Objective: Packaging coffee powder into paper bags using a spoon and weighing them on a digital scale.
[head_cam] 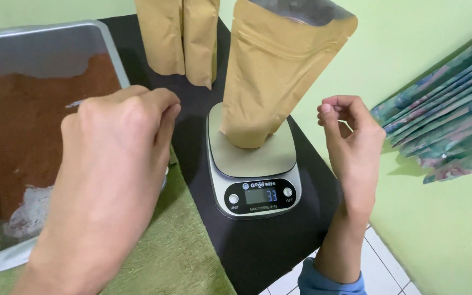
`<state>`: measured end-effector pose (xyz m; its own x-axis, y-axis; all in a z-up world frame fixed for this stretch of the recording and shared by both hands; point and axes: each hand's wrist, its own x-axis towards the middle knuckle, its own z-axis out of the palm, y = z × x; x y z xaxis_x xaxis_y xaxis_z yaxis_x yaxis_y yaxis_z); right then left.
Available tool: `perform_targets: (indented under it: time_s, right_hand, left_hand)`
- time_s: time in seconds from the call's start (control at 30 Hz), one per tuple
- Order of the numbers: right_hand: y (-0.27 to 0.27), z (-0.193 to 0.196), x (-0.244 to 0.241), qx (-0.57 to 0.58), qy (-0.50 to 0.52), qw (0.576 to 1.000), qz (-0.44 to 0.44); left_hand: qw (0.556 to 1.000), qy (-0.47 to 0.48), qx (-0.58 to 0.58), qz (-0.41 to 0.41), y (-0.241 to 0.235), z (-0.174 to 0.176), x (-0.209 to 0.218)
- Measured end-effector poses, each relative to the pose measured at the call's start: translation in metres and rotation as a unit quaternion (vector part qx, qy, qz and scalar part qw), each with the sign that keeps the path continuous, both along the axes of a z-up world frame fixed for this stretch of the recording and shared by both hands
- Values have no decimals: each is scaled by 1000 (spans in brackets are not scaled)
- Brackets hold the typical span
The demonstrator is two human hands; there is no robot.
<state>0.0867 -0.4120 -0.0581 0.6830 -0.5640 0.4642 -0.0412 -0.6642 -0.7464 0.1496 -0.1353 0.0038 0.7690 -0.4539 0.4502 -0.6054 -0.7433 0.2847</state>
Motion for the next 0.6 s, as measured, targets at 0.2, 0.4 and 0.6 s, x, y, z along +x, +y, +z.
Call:
perform_targets:
  time_s: [0.2,0.4,0.6]
  right_hand:
    - [0,-3,-1,-31,-6,999,26]
    - [-2,-6,-2,7,4,999,37]
    - [2,-4,-3,29,16,999,42]
  left_hand:
    - [999,43,21,-11,-13,-8,9]
    - [997,62,44,6,-18,-18,18]
    - [998,38,53,16,-16,-22,21]
